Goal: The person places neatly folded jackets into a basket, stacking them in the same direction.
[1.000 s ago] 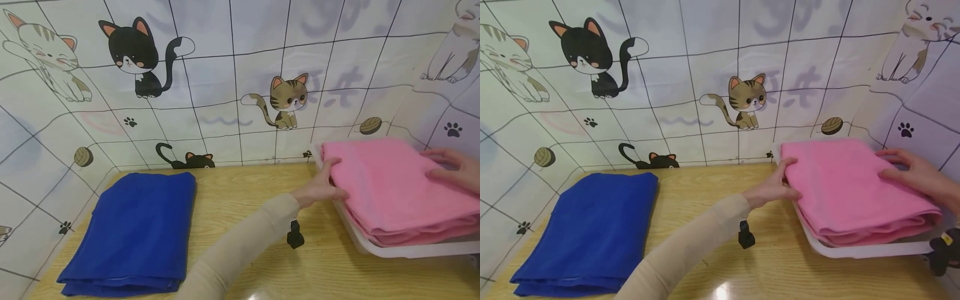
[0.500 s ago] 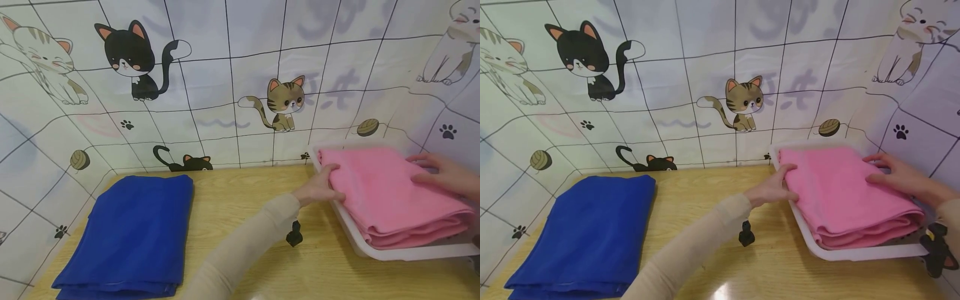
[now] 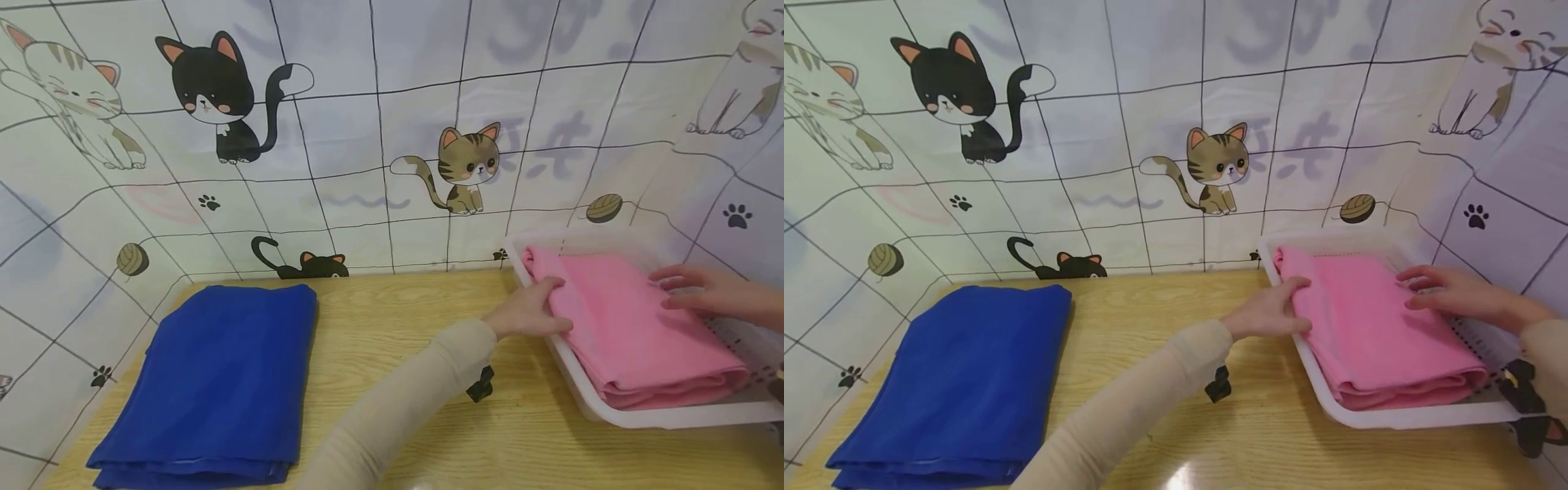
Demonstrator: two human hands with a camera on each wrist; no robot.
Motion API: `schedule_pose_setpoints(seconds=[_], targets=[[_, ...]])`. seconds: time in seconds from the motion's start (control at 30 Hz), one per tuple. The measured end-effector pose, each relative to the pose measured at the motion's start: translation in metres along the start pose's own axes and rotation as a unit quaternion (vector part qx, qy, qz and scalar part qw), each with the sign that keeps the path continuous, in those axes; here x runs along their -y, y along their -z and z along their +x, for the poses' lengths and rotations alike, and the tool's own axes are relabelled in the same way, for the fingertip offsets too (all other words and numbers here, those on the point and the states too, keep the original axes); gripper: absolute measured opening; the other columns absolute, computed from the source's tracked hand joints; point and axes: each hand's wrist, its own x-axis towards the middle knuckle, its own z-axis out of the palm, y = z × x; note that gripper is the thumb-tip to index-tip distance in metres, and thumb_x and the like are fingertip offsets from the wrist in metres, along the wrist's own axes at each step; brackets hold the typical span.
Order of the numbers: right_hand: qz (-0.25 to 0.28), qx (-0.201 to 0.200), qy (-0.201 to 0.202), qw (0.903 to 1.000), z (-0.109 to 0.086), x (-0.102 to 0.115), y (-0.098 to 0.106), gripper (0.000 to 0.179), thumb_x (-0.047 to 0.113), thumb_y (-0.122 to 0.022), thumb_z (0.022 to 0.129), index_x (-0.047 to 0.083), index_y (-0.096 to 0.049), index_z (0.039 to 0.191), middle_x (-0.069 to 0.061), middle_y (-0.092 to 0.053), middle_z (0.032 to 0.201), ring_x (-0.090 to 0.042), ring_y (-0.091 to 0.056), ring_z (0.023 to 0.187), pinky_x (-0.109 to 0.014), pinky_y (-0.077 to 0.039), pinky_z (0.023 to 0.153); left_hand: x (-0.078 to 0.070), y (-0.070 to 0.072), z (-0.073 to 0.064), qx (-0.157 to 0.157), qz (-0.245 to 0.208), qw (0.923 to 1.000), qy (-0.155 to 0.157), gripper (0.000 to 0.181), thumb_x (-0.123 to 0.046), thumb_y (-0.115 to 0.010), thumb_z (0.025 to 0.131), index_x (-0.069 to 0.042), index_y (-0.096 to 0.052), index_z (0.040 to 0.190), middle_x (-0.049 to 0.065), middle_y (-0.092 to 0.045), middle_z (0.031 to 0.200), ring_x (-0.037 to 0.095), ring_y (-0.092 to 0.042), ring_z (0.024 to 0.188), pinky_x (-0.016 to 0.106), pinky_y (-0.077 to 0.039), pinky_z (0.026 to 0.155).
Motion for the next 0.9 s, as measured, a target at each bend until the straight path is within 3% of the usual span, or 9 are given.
schedule_pose_setpoints(seconds=[0.07,0.17,0.23,0.37,0.53,0.7,0.9], targets=[[-0.006,0.012,0.011,0.9998,0.001,0.004,-0.002,0.068,0.03,-0.062,0.093,-0.012,-0.032,0.137,-0.047,-0.033,0.13,-0.062,-0.04,0.113,-0.06,-0.047,0.079,0.0,-0.001,0.0,-0.001,0.026,0.9997,-0.002,0.075,-0.031,-0.073,0.084,-0.02,-0.035,0.148,-0.005,-0.061,0.098,0.005,-0.056,0.08,0.013,-0.041,0.075],[-0.024,0.025,0.021,0.9992,0.001,0.007,-0.003,0.068,0.033,-0.062,0.092,-0.011,-0.036,0.137,-0.045,-0.032,0.133,-0.06,-0.038,0.115,-0.063,-0.043,0.082,0.0,-0.002,-0.001,-0.013,0.054,0.9984,-0.01,0.074,-0.033,-0.072,0.085,-0.02,-0.036,0.148,-0.003,-0.06,0.115,0.006,-0.056,0.085,0.014,-0.042,0.074],[-0.02,0.037,0.024,0.9988,0.001,0.007,-0.003,0.068,0.032,-0.062,0.091,-0.011,-0.036,0.138,-0.044,-0.029,0.135,-0.059,-0.034,0.117,-0.066,-0.039,0.084,0.001,-0.004,-0.003,-0.029,0.076,0.9966,-0.015,0.071,-0.037,-0.071,0.085,-0.022,-0.038,0.147,-0.002,-0.055,0.127,0.007,-0.053,0.095,0.015,-0.042,0.079],[-0.018,0.042,0.026,0.9986,0.0,0.001,-0.002,0.067,0.031,-0.062,0.092,-0.013,-0.037,0.137,-0.045,-0.027,0.135,-0.059,-0.033,0.116,-0.067,-0.038,0.084,0.003,-0.007,-0.009,-0.056,0.088,0.9944,-0.02,0.066,-0.04,-0.071,0.084,-0.024,-0.044,0.143,0.001,-0.046,0.133,0.011,-0.043,0.111,0.021,-0.04,0.084],[-0.024,0.04,0.023,0.9987,0.001,0.0,0.001,0.066,0.034,-0.06,0.094,-0.009,-0.038,0.138,-0.042,-0.031,0.136,-0.055,-0.039,0.116,-0.058,-0.044,0.081,0.012,-0.001,-0.019,-0.09,0.052,0.993,-0.056,0.062,-0.034,-0.071,0.085,-0.015,-0.048,0.14,0.008,-0.037,0.142,0.013,-0.03,0.131,0.028,-0.036,0.099],[-0.007,0.054,0.01,0.9984,0.001,0.008,0.005,0.068,0.038,-0.055,0.097,-0.008,-0.032,0.142,-0.042,-0.026,0.139,-0.058,-0.033,0.118,-0.066,-0.039,0.08,0.035,0.011,-0.031,-0.072,0.006,0.9945,-0.075,0.064,-0.032,-0.064,0.091,-0.013,-0.038,0.147,0.013,-0.03,0.15,0.019,-0.022,0.139,0.038,-0.032,0.105],[-0.004,0.038,0.026,0.9989,0.0,0.02,0.008,0.062,0.038,-0.052,0.099,-0.003,-0.034,0.142,-0.039,-0.031,0.139,-0.053,-0.039,0.116,-0.06,-0.042,0.079,0.061,0.022,-0.049,-0.055,-0.019,0.9969,-0.054,0.066,-0.035,-0.061,0.094,-0.017,-0.032,0.151,0.014,-0.03,0.149,0.021,-0.049,0.116,0.029,-0.045,0.09]])
